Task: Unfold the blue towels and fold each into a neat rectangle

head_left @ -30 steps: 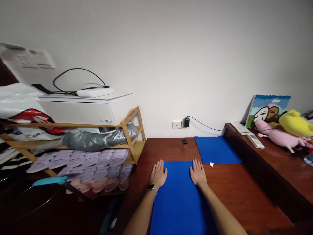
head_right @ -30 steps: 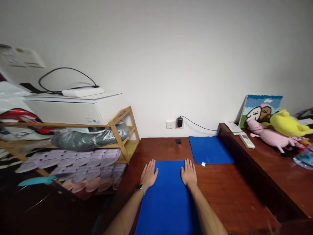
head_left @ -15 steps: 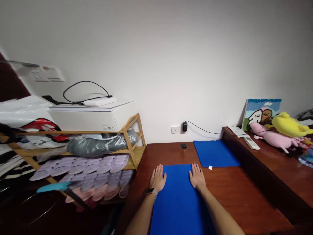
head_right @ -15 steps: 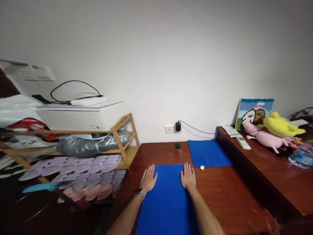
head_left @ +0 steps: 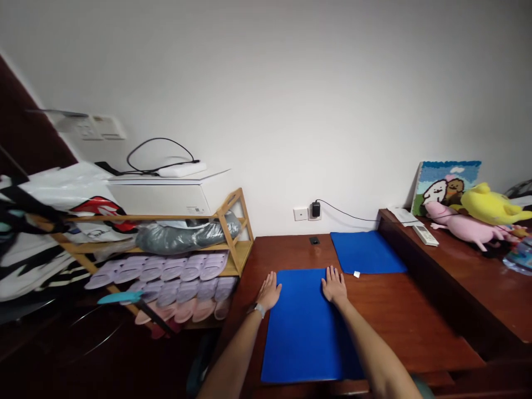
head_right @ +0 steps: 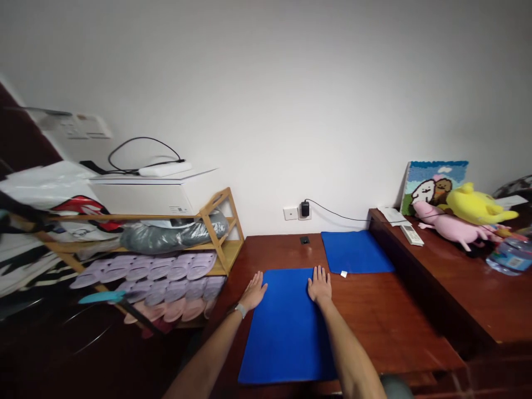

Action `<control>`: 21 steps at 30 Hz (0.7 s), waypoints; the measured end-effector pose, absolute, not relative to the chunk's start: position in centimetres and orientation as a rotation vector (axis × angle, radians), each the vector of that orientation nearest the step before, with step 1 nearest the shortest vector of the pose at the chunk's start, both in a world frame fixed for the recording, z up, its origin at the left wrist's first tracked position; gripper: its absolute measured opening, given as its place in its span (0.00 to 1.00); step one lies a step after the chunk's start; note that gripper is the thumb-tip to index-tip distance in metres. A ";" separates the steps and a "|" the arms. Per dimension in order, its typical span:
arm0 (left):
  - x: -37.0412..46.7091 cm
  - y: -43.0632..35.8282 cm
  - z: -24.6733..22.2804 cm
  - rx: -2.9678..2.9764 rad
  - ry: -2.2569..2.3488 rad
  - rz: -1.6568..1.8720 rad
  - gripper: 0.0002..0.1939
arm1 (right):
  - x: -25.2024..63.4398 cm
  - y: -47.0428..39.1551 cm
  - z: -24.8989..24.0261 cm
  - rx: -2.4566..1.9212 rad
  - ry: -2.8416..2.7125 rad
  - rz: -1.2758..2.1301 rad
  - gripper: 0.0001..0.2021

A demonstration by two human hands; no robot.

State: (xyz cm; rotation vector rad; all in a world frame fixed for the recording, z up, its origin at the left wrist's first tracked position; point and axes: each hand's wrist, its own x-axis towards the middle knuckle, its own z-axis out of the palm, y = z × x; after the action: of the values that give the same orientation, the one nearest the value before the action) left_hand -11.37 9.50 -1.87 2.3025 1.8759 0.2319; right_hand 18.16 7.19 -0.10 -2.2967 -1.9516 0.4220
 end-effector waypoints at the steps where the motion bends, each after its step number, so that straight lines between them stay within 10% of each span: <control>1: -10.8 8.1 -1.8 2.345 1.857 0.268 0.34 | 17.7 6.6 0.6 -2.273 -1.948 0.383 0.35; 21: -12.9 -7.1 -8.3 2.486 1.910 0.516 0.34 | 19.5 -11.5 -5.8 -2.150 -1.953 0.241 0.35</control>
State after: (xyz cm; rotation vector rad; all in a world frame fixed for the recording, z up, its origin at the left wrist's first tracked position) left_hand -12.91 -7.13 -8.35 2.4855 1.9101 0.5158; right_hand 19.55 -11.46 -5.83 -2.1500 -1.9532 0.2407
